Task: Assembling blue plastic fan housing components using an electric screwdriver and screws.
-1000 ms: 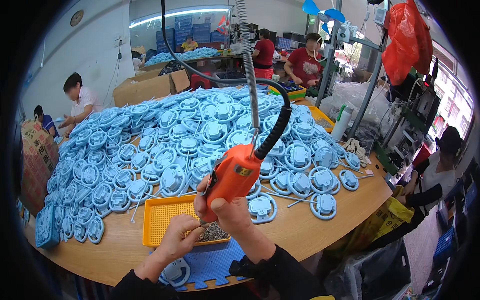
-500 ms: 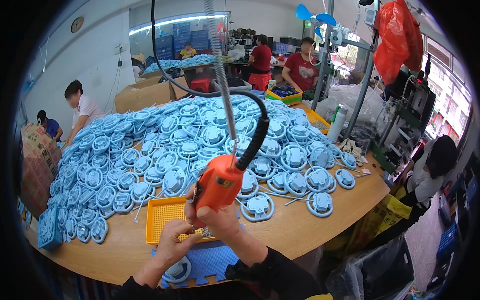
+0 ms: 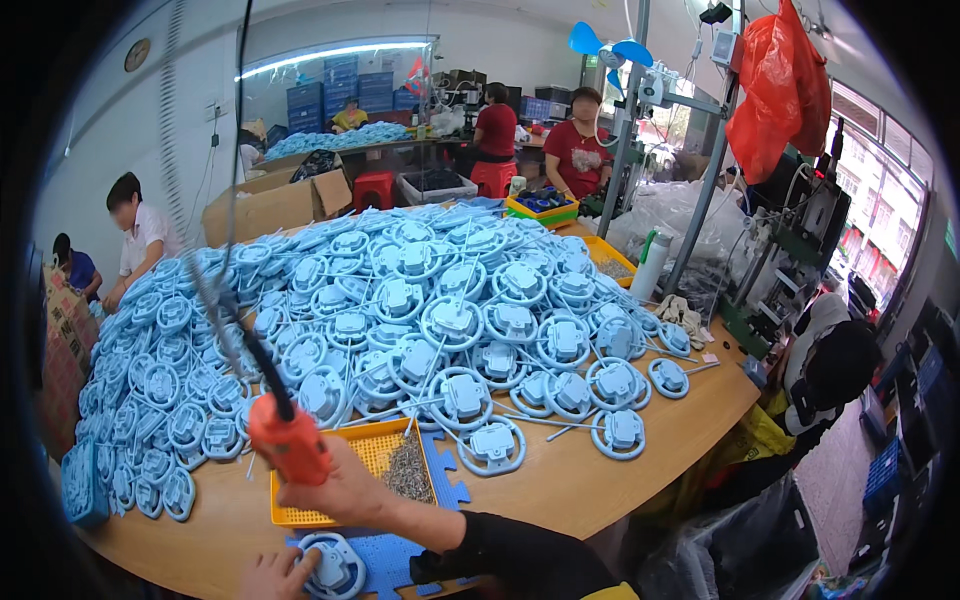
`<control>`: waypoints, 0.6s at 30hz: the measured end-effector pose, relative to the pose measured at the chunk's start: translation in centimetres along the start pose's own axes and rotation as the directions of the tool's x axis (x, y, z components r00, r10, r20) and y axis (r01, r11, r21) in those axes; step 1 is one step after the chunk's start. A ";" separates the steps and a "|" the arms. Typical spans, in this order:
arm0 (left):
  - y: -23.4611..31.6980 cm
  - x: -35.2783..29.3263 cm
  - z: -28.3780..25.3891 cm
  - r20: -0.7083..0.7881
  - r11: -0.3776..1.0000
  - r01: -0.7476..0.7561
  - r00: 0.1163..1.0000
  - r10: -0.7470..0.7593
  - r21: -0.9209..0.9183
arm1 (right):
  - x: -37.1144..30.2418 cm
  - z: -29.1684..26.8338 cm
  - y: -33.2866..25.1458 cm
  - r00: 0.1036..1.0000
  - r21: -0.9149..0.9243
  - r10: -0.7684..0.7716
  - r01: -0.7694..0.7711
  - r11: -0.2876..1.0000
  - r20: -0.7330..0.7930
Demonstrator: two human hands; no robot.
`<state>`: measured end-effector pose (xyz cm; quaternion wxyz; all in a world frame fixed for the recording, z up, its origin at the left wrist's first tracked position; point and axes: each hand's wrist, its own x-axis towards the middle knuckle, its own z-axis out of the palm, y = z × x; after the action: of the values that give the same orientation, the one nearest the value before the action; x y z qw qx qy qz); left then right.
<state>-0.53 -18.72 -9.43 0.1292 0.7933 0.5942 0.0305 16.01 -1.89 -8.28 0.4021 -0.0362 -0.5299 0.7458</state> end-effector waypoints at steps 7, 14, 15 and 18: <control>0.6 1.3 1.9 -0.154 0.991 0.093 0.982 -0.107 -0.092 | 2.0 2.4 0.1 0.974 -0.101 0.114 -0.096 0.990 0.194; -0.2 2.4 1.5 -0.139 0.994 0.028 0.989 -0.042 -0.104 | 2.7 0.8 0.6 0.978 -0.063 0.132 -0.123 0.990 0.163; -0.4 2.4 1.5 -0.137 0.994 0.023 0.990 -0.037 -0.103 | 2.8 0.5 0.4 0.979 -0.063 0.130 -0.122 0.991 0.158; -1.4 2.3 1.5 -0.146 0.997 0.021 0.989 -0.032 -0.079 | 3.0 0.1 -0.2 0.974 -0.024 0.173 -0.171 0.985 0.146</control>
<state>-0.83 -16.40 -11.47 0.1160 0.7754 0.6109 0.1104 14.05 -0.03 -6.95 0.2956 -0.0290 -0.5572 0.7754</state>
